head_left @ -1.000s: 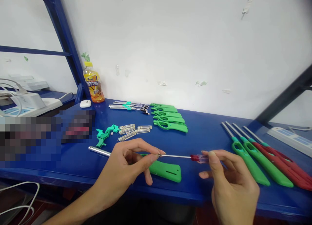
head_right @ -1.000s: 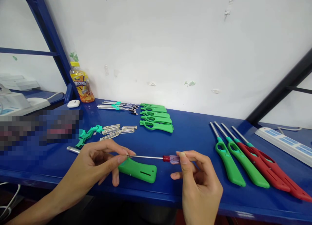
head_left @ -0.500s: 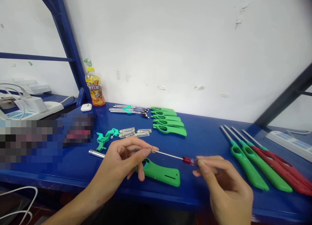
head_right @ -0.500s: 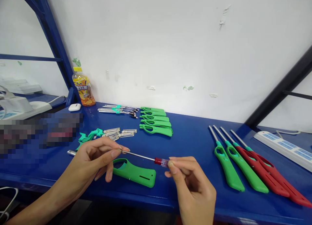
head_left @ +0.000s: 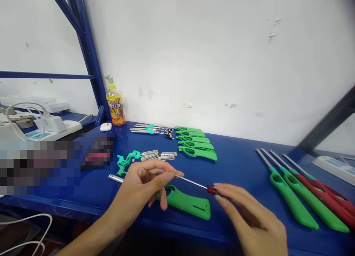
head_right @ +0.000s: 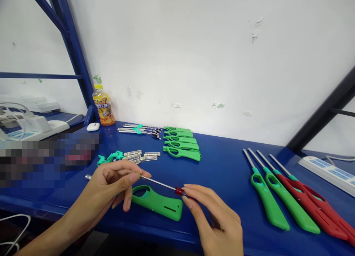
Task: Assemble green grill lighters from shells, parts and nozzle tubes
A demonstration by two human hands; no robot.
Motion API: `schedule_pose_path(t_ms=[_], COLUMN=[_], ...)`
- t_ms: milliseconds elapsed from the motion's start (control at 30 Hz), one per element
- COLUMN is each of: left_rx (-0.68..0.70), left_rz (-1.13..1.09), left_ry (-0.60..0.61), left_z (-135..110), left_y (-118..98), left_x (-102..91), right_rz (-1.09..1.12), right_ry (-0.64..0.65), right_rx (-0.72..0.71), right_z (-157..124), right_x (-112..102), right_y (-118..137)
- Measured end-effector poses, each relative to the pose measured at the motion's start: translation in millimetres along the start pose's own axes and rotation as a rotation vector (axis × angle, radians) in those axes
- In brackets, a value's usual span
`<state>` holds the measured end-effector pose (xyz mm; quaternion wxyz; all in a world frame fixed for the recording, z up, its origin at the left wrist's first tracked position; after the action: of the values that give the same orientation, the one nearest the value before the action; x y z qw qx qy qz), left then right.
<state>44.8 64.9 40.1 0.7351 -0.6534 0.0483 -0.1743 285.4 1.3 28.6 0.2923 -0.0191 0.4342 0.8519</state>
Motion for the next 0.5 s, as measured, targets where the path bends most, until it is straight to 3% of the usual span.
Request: schedule_pose_path(t_ms=[133,367,500], left_rx=[0.063,0.049,0.09], left_rz=[0.033,0.102,0.259], left_ry=[-0.014,-0.051,-0.091], left_z=[-0.4,1.4,0.3], left_y=[-5.4,-6.8,-8.1], left_x=[0.3,-0.1,-1.5], right_rz=[-0.019,-0.036,0.028], right_ry=[-0.005,0.025,-0.002], right_rx=[0.025,0.047,0.119], right_z=[1.9,3.7,5.8], right_x=[0.0,1.0,-1.5], right_y=[-1.5,-3.9,-8.4])
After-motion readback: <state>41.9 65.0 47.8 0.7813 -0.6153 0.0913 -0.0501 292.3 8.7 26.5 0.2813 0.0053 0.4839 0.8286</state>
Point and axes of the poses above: each hand's wrist, its own z-axis towards the middle knuckle, its own x-axis out of the palm, y = z × x, the point moved 8 cm from there along z, towards the middle knuckle, and after that the axes turned 4 degrees about -z, right-handed, at the moved point
